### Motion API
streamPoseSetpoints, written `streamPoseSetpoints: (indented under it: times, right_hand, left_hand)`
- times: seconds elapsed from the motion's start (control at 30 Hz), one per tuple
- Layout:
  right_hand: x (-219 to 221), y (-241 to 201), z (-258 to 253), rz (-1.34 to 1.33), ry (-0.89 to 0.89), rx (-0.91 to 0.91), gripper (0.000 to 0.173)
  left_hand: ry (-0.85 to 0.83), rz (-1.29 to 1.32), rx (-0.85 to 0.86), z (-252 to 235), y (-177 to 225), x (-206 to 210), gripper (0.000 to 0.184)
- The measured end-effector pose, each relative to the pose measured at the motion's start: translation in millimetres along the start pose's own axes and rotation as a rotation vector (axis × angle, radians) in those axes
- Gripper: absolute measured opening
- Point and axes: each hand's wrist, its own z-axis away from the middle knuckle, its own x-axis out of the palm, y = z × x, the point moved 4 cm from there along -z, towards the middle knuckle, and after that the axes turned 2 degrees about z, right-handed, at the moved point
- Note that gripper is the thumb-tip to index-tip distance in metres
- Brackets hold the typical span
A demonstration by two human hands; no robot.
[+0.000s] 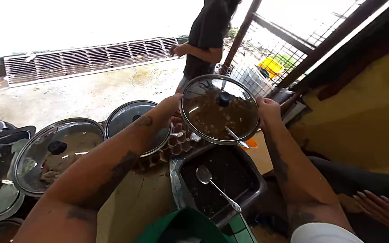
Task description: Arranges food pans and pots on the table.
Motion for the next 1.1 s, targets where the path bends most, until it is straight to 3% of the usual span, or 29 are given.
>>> streamPoseSetpoints:
  times: [0.3,0.53,0.77,0.93,1.0,1.1]
  right_hand:
    - [77,71,-61,0.100,-0.097,0.033,0.045]
    - [108,92,-65,0.096,-0.131,0.063,0.042]
    - [113,101,-74,0.121,-0.150,0.110,0.039]
    - [106,96,-98,0.230,-0.250,0.152,0.037]
    - [106,94,-111,0.280,-0.278,0.142,0.043]
    - [117,104,-124,0.322,-0.427,0.106,0.058]
  left_hand:
    - [0.037,-0.093,-0.196,-91,-33,-2,0.061]
    - [0.006,-0.213,-0.160,-85,-31,1,0.046]
    - [-0.022,-0.466,-0.228,-113,-36,-3,0.043]
    - [-0.090,-0.388,-0.330,-113,-26,-11,0.053]
    - [-0.062,-0.428,-0.267,-112,-16,-10,0.055]
    - [0.038,-0.671,-0.009,-133,1,-15,0.045]
